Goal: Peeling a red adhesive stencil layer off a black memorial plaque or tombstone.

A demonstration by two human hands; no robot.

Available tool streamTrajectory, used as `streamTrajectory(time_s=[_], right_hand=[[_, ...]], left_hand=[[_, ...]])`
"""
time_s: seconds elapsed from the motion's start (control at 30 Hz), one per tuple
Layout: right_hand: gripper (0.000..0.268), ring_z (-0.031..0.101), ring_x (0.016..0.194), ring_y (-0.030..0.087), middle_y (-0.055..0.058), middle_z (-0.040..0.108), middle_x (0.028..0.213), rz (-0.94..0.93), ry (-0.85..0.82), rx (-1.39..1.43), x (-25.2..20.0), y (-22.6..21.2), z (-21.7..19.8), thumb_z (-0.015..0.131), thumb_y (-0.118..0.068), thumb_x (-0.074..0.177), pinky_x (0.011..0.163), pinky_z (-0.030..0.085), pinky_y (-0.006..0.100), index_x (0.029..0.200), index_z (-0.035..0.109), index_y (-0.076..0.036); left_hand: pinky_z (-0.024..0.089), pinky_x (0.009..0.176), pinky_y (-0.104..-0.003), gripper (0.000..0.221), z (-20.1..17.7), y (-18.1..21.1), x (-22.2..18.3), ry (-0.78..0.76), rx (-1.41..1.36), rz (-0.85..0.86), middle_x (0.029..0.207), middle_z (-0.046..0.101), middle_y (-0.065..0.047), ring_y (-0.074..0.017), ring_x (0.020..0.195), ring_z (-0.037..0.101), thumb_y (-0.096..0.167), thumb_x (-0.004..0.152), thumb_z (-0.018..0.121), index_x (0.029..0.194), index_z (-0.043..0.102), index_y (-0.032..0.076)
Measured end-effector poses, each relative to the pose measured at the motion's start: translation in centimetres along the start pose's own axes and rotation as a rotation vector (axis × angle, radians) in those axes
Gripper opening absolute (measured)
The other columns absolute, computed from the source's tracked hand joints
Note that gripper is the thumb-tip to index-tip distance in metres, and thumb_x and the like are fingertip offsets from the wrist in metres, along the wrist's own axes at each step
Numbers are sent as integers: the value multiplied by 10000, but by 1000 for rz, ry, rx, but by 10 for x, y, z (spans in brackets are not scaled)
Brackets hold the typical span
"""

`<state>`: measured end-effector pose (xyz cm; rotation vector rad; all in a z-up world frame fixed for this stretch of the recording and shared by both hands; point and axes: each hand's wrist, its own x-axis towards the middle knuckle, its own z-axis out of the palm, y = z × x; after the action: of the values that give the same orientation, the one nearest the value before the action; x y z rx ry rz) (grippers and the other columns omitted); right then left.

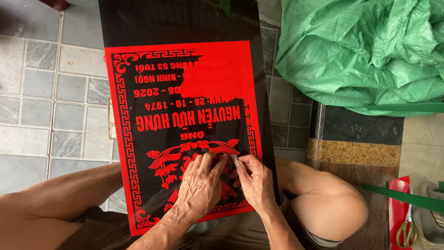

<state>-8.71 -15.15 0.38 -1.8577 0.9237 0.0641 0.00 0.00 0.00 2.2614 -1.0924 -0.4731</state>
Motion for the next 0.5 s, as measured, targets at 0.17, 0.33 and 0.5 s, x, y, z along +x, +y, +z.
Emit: streamTrajectory(time_s=[0.17, 0.33, 0.5], right_hand=[[118, 646, 522, 81, 41, 749, 672, -19, 0, 16, 1, 1, 0, 630, -122, 989, 464, 519, 233, 977, 711, -36], [152, 629, 484, 70, 37, 746, 672, -17, -50, 123, 8, 9, -6, 628, -156, 986, 411, 492, 237, 963, 733, -48], [180, 650, 459, 89, 50, 749, 680, 160, -260, 197, -6, 2, -24, 609, -194, 976, 390, 485, 235, 978, 727, -58]], left_hand=[[491, 841, -415, 645, 3, 1, 6, -22, 66, 17, 1191, 546, -127, -279, 1006, 554, 62, 767, 677, 1403, 570, 82], [487, 830, -417, 659, -1, 4, 5, -20, 67, 15, 1173, 545, -125, -283, 996, 548, 58, 747, 681, 1398, 582, 83], [485, 809, -422, 520, -12, 9, -13, 47, -75, 29, 1148, 577, -117, -277, 972, 570, 78, 794, 687, 1312, 644, 60]])
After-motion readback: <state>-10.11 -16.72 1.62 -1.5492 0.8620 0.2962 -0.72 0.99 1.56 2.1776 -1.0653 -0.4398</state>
